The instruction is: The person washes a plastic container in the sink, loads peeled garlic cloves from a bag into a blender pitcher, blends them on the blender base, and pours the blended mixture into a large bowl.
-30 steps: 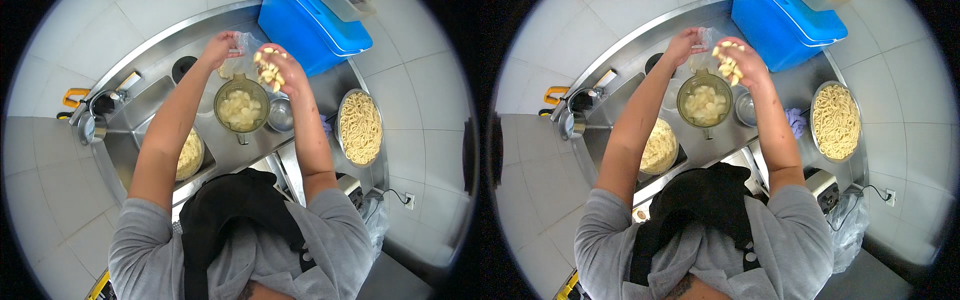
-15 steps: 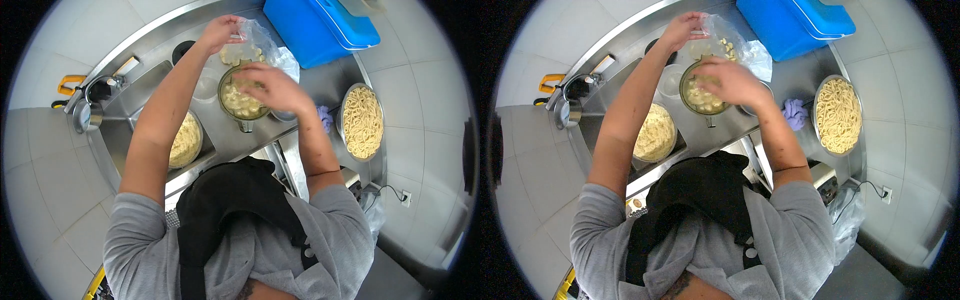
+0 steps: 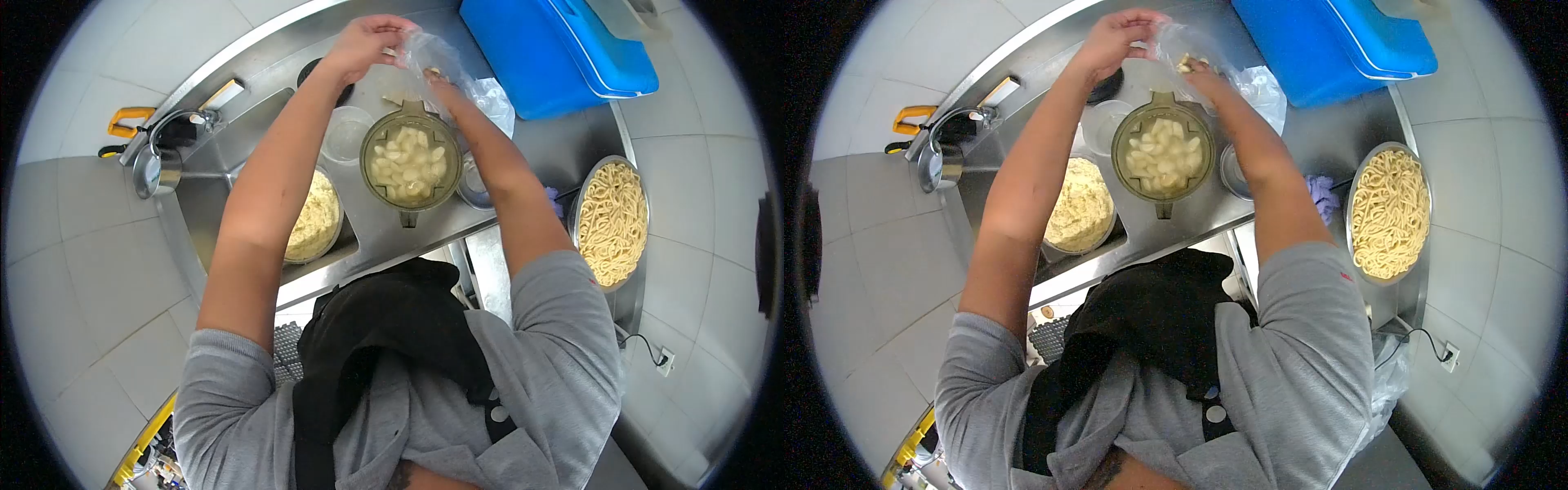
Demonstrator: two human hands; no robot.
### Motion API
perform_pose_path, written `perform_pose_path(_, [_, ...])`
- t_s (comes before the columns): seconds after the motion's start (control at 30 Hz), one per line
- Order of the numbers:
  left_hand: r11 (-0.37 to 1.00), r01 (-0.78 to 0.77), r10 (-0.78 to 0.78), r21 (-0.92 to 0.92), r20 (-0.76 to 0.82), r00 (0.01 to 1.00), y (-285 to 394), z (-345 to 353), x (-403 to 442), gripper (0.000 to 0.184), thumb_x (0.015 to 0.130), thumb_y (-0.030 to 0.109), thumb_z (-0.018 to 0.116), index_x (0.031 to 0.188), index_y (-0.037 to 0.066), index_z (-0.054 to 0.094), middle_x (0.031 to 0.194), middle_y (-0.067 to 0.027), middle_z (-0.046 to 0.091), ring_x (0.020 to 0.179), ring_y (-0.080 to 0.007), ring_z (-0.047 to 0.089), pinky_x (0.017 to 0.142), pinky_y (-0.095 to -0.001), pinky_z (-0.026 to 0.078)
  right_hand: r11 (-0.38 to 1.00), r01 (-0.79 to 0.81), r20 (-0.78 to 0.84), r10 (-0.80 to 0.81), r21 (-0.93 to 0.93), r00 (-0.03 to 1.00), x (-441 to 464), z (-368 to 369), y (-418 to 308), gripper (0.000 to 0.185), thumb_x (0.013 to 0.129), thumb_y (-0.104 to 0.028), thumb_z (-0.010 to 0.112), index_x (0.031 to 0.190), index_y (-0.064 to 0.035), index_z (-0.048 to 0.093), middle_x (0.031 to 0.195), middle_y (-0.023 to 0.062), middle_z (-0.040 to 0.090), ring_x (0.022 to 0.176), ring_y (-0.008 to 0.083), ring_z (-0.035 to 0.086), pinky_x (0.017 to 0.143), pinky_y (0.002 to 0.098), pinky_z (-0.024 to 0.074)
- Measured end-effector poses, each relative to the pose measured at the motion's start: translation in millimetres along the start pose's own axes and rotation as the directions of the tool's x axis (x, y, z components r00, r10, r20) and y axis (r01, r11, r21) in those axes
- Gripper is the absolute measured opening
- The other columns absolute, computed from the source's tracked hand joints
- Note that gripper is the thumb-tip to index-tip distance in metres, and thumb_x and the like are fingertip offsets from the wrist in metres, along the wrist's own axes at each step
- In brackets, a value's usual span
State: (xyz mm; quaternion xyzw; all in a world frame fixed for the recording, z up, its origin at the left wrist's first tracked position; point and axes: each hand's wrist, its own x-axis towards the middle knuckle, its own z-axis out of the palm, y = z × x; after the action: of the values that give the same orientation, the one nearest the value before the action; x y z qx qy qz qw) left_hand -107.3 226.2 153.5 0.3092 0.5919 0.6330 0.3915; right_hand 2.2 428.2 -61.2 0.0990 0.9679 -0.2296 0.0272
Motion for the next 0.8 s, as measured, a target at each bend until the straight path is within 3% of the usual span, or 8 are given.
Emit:
perform_pose_path(0.1, [1.0,0.018,-0.018,-0.002,-0.039,0.999,-5.6,-7.1,1.8,0.028,0.094,0.005,0.06,0.121,0.004,0.068,0.105,-0.0032,0.068,0.091,-0.0141,0.065,0.079,-0.0338,0.06,0.989,-0.15,0.07,0.151,-0.015,0.986,-5.6,-16.4,8.9,0.043,0.099,-0.039,0.051,0.141,-0.034,0.056,0.155,0.0179,0.039,0.138,0.0425,0.044,0.113,0.0517,0.0392])
perform_pose_path(0.17, [0.999,0.049,-0.05,0.013,0.052,0.997,-10.6,-2.0,0.0,0.03,0.093,0.006,0.062,0.122,0.006,0.068,0.108,-0.0025,0.068,0.091,-0.0137,0.066,0.079,-0.0327,0.059,0.947,-0.057,0.061,0.079,-0.315,0.995,-13.9,-20.3,3.1,0.041,0.097,-0.034,0.054,0.138,-0.0328,0.059,0.143,0.0191,0.048,0.131,0.0423,0.05,0.105,0.0511,0.0469])
perform_pose_path(0.3, [0.992,0.064,-0.07,0.107,0.061,0.996,-5.6,17.6,-3.1,0.03,0.094,0.007,0.061,0.123,0.007,0.068,0.107,-0.0015,0.068,0.089,-0.0121,0.065,0.079,-0.0316,0.059,0.972,-0.174,-0.069,0.165,-0.16,0.984,-32.5,-21.2,-13.8,0.043,0.094,-0.029,0.059,0.137,-0.0315,0.059,0.132,0.0208,0.054,0.118,0.0427,0.06,0.096,0.0503,0.0528])
perform_pose_path(0.4, [0.988,0.068,-0.077,0.141,0.06,0.995,-4.3,19.7,-2.7,0.025,0.094,0.004,0.06,0.118,0.002,0.069,0.097,-0.0041,0.066,0.078,-0.0123,0.063,0.074,-0.0326,0.061,0.921,-0.013,-0.052,-0.008,-0.39,0.999,-23.6,-6.2,1.2,0.042,0.091,-0.027,0.062,0.134,-0.0295,0.061,0.126,0.0202,0.059,0.106,0.0431,0.066,0.094,0.0504,0.054])
perform_pose_path(0.47, [0.954,0.134,-0.163,0.267,0.091,0.982,-4.8,18.0,-3.8,0.028,0.096,0.009,0.059,0.122,0.006,0.067,0.105,-0.0007,0.067,0.084,-0.0091,0.062,0.073,-0.0297,0.058,0.976,-0.15,-0.079,0.139,-0.157,0.987,-19.0,-7.4,2.1,0.041,0.09,-0.037,0.064,0.121,-0.0104,0.066,0.13,0.0206,0.059,0.106,0.044,0.065,0.091,0.0525,0.0544])
perform_pose_path(0.6, [0.944,0.167,-0.209,0.284,0.125,0.97,-8.0,21.8,1.3,0.027,0.097,0.009,0.058,0.122,0.006,0.067,0.104,-0.0008,0.066,0.084,-0.0093,0.063,0.071,-0.0293,0.058,0.976,-0.189,-0.072,0.198,0.109,0.978,2.4,-22.7,19.5,0.029,0.09,-0.027,0.067,0.118,-0.0172,0.069,0.114,0.0164,0.068,0.096,0.0351,0.069,0.081,0.0446,0.0585])
perform_pose_path(0.67, [0.953,0.169,-0.193,0.252,0.073,0.979,-9.0,24.7,6.4,0.026,0.097,0.006,0.056,0.121,0.005,0.066,0.103,-0.0013,0.065,0.082,-0.0105,0.062,0.073,-0.03,0.059,0.35,-0.613,0.329,0.604,0.708,0.725,11.7,-45.1,7.4,0.02,0.091,-0.024,0.071,0.107,-0.0109,0.071,0.1,0.0101,0.071,0.086,0.0229,0.069,0.067,0.0371,0.0594])
perform_pose_path(0.8, [0.987,0.133,-0.13,0.09,-0.031,0.991,-3.2,32.1,22.8,0.023,0.098,0.004,0.053,0.118,0.001,0.064,0.103,-0.0055,0.064,0.082,-0.0137,0.063,0.079,-0.034,0.062,-0.079,-0.52,0.516,0.322,0.85,0.794,10.5,-47.6,21.0,0.015,0.091,-0.021,0.073,0.099,-0.0098,0.07,0.089,0.0032,0.071,0.078,0.0144,0.067,0.058,0.031,0.0568])
